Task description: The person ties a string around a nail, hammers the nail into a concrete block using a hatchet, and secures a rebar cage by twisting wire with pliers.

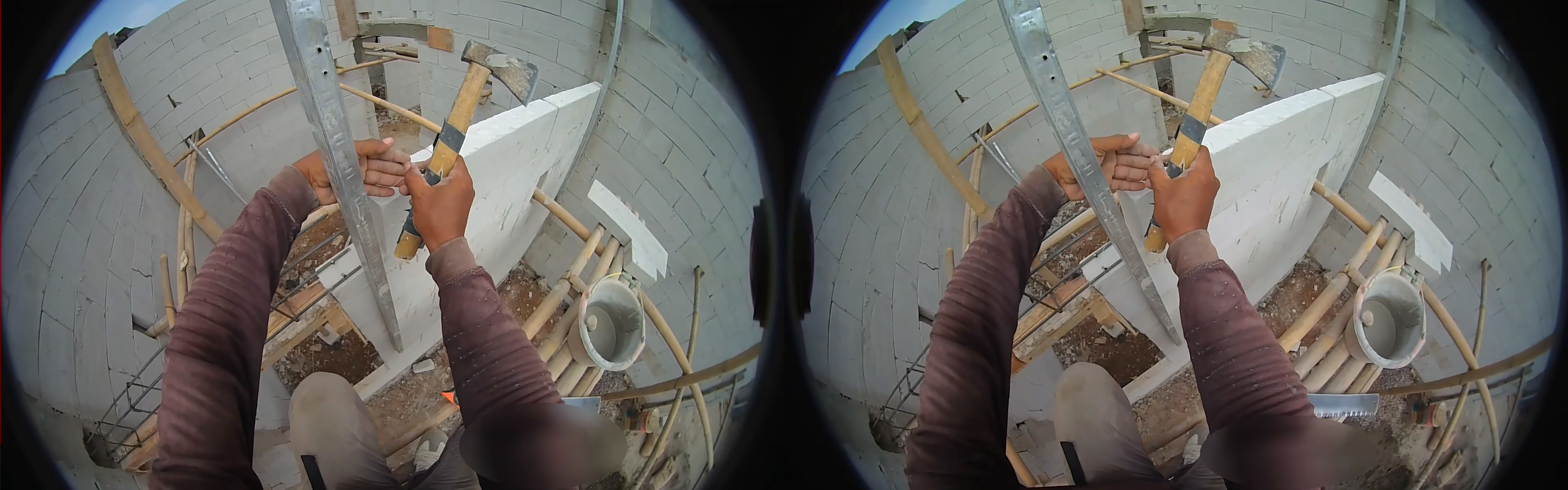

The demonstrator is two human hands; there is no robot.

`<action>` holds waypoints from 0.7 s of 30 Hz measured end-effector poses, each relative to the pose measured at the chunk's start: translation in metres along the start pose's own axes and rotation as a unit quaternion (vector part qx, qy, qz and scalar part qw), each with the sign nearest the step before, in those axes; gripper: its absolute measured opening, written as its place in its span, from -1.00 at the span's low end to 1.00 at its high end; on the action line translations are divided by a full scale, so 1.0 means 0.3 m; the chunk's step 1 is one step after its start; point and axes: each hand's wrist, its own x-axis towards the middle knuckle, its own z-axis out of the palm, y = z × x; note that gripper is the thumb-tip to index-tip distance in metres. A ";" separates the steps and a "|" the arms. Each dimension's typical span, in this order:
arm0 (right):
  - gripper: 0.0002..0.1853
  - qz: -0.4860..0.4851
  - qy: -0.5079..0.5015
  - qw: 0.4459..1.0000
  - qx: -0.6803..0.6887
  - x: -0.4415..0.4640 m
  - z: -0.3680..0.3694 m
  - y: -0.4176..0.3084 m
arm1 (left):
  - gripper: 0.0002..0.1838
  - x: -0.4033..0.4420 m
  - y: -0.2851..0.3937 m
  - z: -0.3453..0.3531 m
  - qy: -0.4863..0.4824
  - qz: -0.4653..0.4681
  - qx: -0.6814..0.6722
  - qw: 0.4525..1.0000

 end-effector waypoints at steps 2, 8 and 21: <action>-0.69 -0.018 0.025 0.999 -0.023 0.003 0.005 0.011 | -0.26 -0.006 0.003 0.006 -0.021 -0.004 0.007 1.000; -0.82 -0.007 0.043 0.999 -0.026 0.007 -0.109 -0.014 | -0.20 -0.020 -0.011 -0.019 -0.003 -0.022 0.016 1.000; -0.75 0.093 0.165 0.975 -0.120 -0.104 -0.368 0.318 | -0.71 -0.275 -0.149 0.142 0.433 0.372 -0.154 0.807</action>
